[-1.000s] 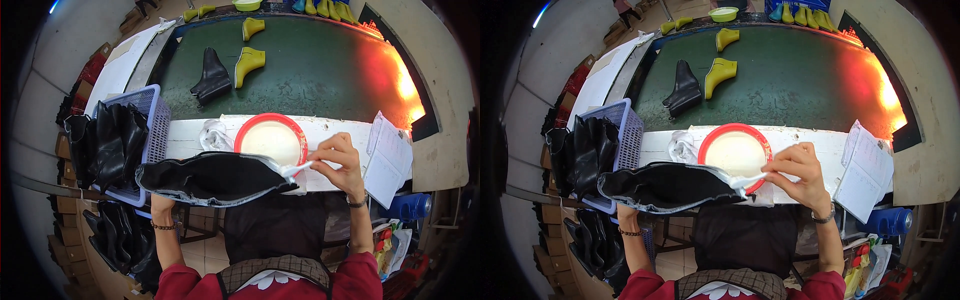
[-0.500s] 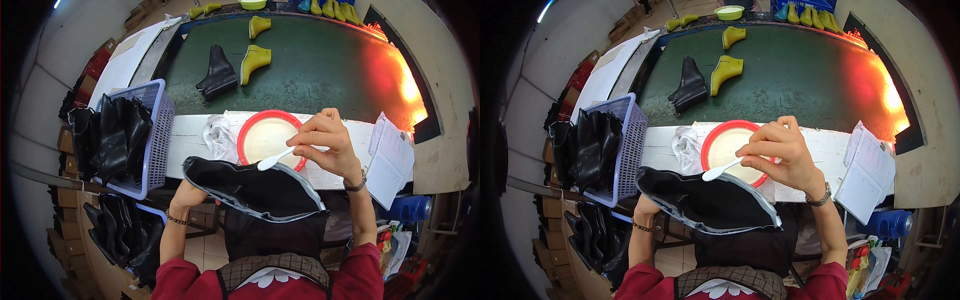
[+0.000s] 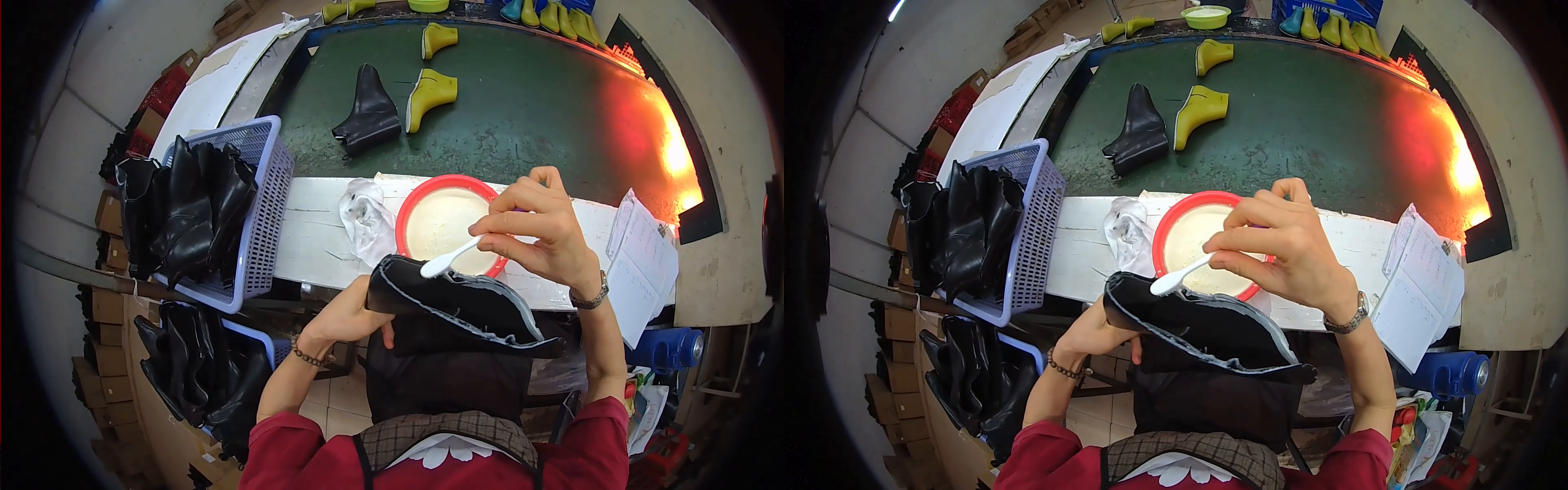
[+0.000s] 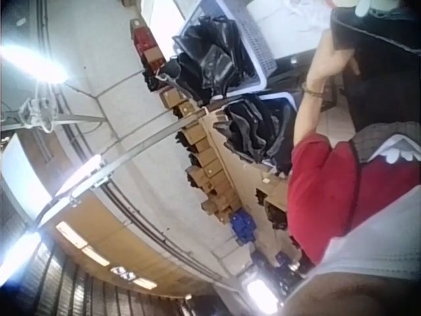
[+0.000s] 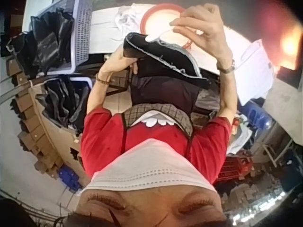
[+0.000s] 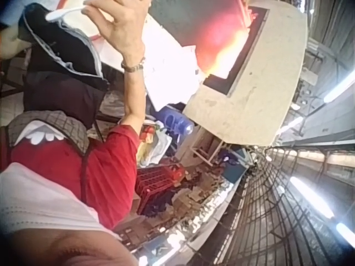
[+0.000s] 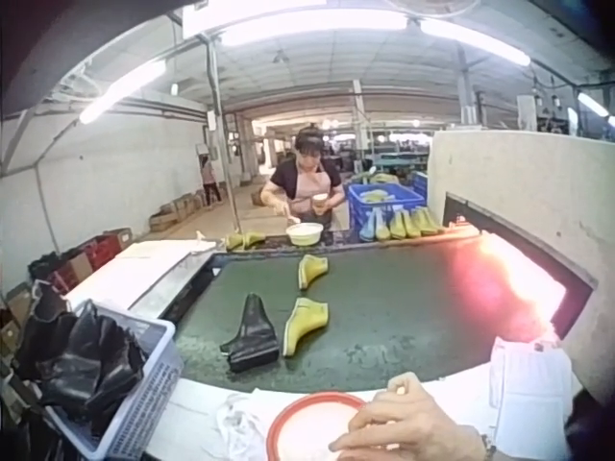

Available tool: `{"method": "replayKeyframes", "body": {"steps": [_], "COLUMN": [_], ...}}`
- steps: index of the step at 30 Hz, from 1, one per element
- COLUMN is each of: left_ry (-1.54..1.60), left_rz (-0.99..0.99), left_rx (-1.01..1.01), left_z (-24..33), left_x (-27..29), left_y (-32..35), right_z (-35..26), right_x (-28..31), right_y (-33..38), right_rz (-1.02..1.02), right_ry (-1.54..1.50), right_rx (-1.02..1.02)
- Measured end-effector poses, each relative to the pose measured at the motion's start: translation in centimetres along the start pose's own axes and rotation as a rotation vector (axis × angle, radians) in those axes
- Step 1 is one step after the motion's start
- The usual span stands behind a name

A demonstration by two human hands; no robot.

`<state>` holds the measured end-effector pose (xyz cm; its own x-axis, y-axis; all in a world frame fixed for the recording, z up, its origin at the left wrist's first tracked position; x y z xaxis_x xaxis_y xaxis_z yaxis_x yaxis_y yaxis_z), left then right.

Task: Applying white adhesive to the edges of black shoe uppers using a small brush/toothbrush.

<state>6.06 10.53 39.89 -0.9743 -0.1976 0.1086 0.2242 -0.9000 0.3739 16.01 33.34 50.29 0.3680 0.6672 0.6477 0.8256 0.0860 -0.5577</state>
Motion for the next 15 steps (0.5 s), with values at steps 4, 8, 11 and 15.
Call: {"method": "replayKeyframes", "body": {"steps": [4, 8, 11, 15], "left_ry": [0.055, 0.083, 0.130, 0.488], "left_rz": [-0.051, -0.031, 0.027, 0.343], "left_rx": [0.021, 0.013, 0.045, 0.024], "left_z": [0.4, 0.3, -0.1, -1.2], "left_x": [-1.0, -0.6, 1.0, 5.6], "left_y": [-0.3, -0.2, 0.4, 1.0], "right_z": [-0.2, 0.1, 2.3, 9.1], "right_x": [-0.9, -0.8, 0.3, 3.3], "right_y": [-1.4, -1.7, -0.7, 5.5], "right_rz": [0.025, 0.058, 0.144, 0.547], "right_ry": [0.000, -0.049, -0.028, -0.111], "right_rx": [0.052, 0.055, -0.006, -0.480]}}
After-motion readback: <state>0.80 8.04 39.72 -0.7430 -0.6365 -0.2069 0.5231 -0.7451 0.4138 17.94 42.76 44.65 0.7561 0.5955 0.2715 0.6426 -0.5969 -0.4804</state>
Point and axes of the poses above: each hand's wrist, its own y-axis away from the middle knuckle, its own x-axis out of the back of the hand, z = x × y, the point moved 6 cm from there along -y, towards the middle knuckle, and after that the axes turned 10 degrees about -y, right-handed, at the moved point
